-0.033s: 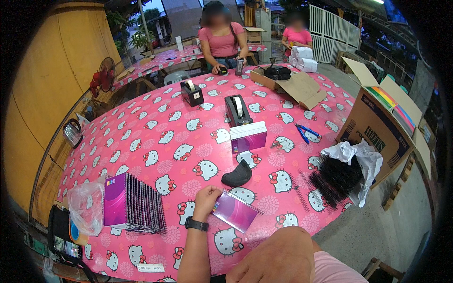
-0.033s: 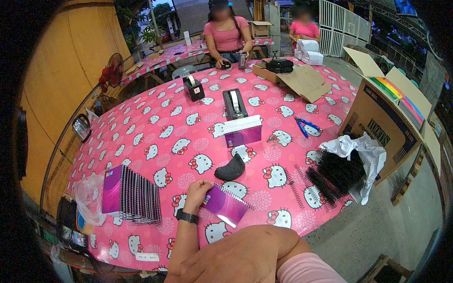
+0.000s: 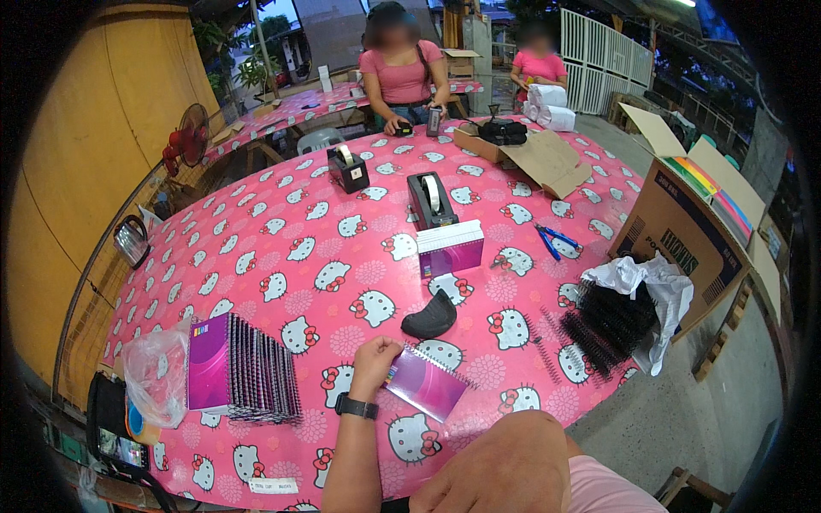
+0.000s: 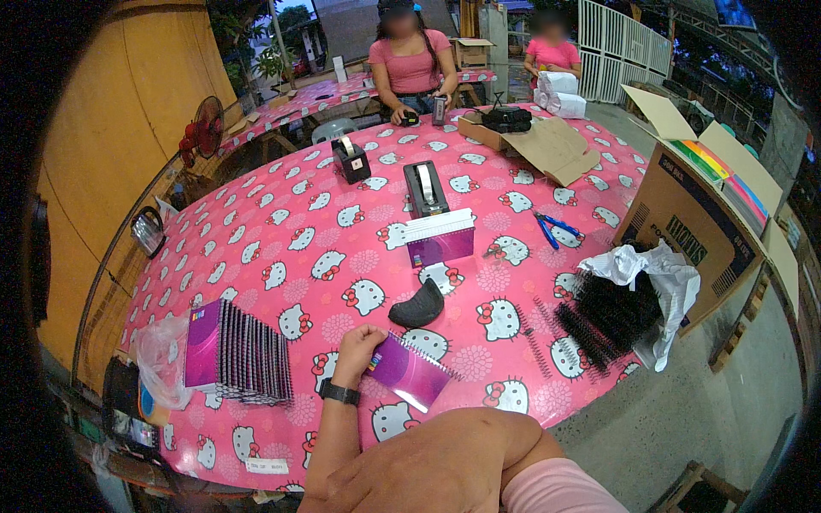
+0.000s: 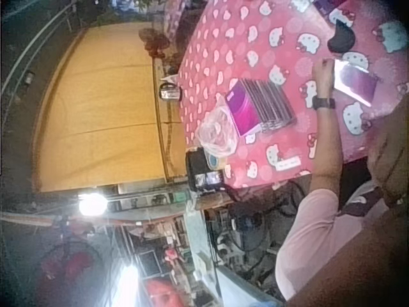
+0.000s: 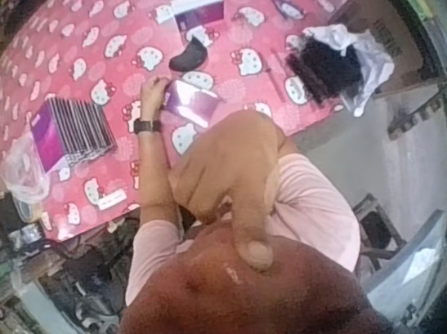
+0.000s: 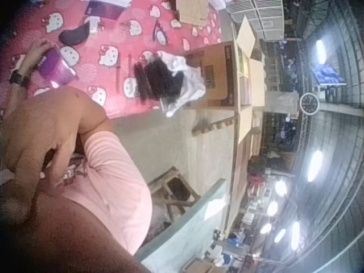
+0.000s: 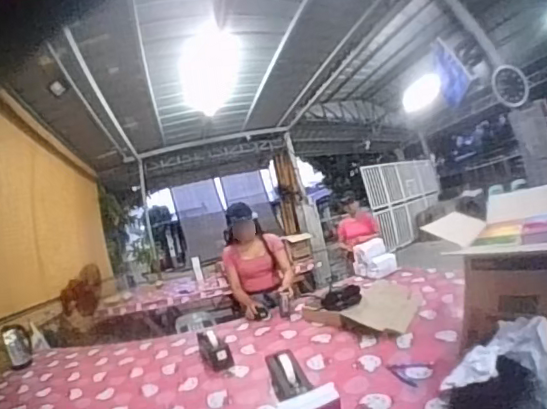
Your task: The person assembles spiral-bound notebooks by inserting black plastic spiral coils into the punched holes of purple notebook covers. They work at a table covered with a pink Hello Kitty tablecloth, handling the notebooks and coils one at a time. Other people are visible in the background working at similar tables.
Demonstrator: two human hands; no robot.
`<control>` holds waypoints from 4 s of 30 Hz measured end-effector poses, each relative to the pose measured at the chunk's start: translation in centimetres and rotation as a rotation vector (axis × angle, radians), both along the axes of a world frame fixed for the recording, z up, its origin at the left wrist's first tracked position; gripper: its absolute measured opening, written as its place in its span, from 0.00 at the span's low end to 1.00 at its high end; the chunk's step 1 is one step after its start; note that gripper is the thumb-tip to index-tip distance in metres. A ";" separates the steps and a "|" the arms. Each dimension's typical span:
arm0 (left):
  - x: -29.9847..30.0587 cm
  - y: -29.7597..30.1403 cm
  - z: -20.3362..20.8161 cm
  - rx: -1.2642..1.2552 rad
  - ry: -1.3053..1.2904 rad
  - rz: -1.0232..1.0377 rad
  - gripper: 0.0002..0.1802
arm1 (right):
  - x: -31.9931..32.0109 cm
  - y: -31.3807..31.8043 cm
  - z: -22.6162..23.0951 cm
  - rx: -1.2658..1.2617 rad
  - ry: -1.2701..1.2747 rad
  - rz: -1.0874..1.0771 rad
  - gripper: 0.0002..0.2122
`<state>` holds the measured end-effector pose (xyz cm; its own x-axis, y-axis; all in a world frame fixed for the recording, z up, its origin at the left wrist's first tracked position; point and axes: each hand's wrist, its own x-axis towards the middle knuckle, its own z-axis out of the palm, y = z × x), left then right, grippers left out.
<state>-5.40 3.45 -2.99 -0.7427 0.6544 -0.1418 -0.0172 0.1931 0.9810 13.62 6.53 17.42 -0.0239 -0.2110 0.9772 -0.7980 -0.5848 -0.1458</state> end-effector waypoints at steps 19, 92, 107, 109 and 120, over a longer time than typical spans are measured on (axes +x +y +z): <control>0.1 -0.4 -0.1 0.010 -0.006 0.021 0.08 | -0.2 0.0 -0.6 0.027 0.010 0.003 0.14; 0.0 -1.0 -0.3 0.016 -0.042 0.017 0.08 | -2.0 2.5 3.3 0.293 0.075 0.194 0.16; -0.2 0.4 -0.9 0.037 0.044 -0.008 0.09 | -9.1 12.8 -4.1 -0.686 -0.988 -0.015 0.27; -0.1 0.4 -0.8 0.036 0.061 -0.011 0.09 | -9.1 12.4 -4.0 -0.658 -0.980 -0.025 0.27; -0.2 0.1 -0.4 0.083 0.030 -0.031 0.09 | -1.8 3.1 -0.1 -0.043 -0.504 -0.114 0.23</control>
